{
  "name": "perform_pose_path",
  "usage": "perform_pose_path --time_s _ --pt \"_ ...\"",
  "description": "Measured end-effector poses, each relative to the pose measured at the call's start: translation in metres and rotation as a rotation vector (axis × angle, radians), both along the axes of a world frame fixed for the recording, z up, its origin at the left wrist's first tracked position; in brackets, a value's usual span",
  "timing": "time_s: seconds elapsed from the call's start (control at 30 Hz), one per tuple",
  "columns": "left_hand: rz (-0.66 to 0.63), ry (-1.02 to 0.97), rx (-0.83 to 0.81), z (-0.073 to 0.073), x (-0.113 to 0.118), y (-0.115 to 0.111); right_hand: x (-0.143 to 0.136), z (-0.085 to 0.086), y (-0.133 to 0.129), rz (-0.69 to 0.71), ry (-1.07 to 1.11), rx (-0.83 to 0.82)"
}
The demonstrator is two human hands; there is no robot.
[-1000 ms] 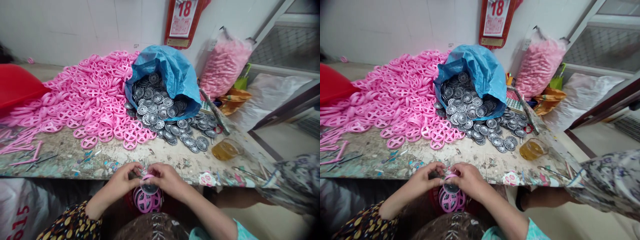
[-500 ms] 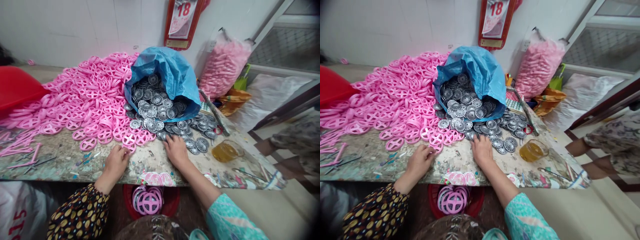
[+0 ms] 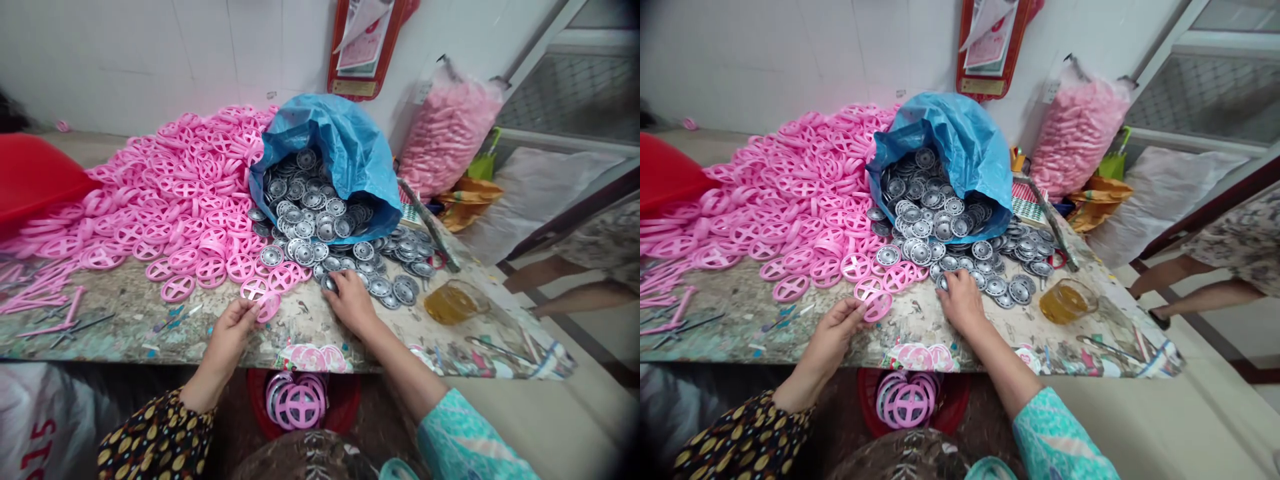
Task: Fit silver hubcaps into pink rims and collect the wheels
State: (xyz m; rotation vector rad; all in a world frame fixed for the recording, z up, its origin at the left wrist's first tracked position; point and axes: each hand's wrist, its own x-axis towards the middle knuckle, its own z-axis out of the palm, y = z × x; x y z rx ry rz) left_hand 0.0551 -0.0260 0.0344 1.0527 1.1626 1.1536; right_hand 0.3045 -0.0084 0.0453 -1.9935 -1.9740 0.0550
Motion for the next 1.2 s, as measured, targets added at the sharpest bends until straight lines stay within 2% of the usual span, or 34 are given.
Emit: perform_pose_path --time_s 0.07,0.17,0.33,0.47,0.57,0.7,0.9,1.07,1.2 --pt "0.01 -0.204 -0.138 0.003 0.003 -0.003 0.003 0.001 0.001 -0.025 0.0 -0.014" --pt "0.006 -0.3 -0.236 0.003 0.006 -0.006 0.008 0.002 0.0 -0.045 -0.029 -0.043" --pt "-0.005 -0.284 -0.269 -0.002 0.007 -0.003 0.012 0.002 0.0 0.036 0.074 -0.079" --pt "-0.006 -0.299 -0.331 -0.001 0.006 0.0 0.013 0.002 0.0 0.007 0.208 -0.161" --pt "-0.015 -0.311 -0.368 0.001 0.004 0.001 0.011 0.002 -0.003 -0.017 0.153 -0.194" --pt "-0.025 -0.335 -0.393 0.002 0.001 0.001 0.01 -0.001 -0.006 0.048 0.145 -0.159" --pt "-0.022 -0.334 -0.393 0.002 0.001 0.002 0.022 -0.003 -0.002 -0.062 0.176 -0.061" --pt "-0.002 -0.307 -0.385 0.003 0.002 0.001 0.026 0.003 0.0 0.058 0.022 -0.162" --pt "0.006 -0.302 -0.388 0.004 0.002 0.002 0.025 0.005 -0.001 0.074 -0.035 -0.143"
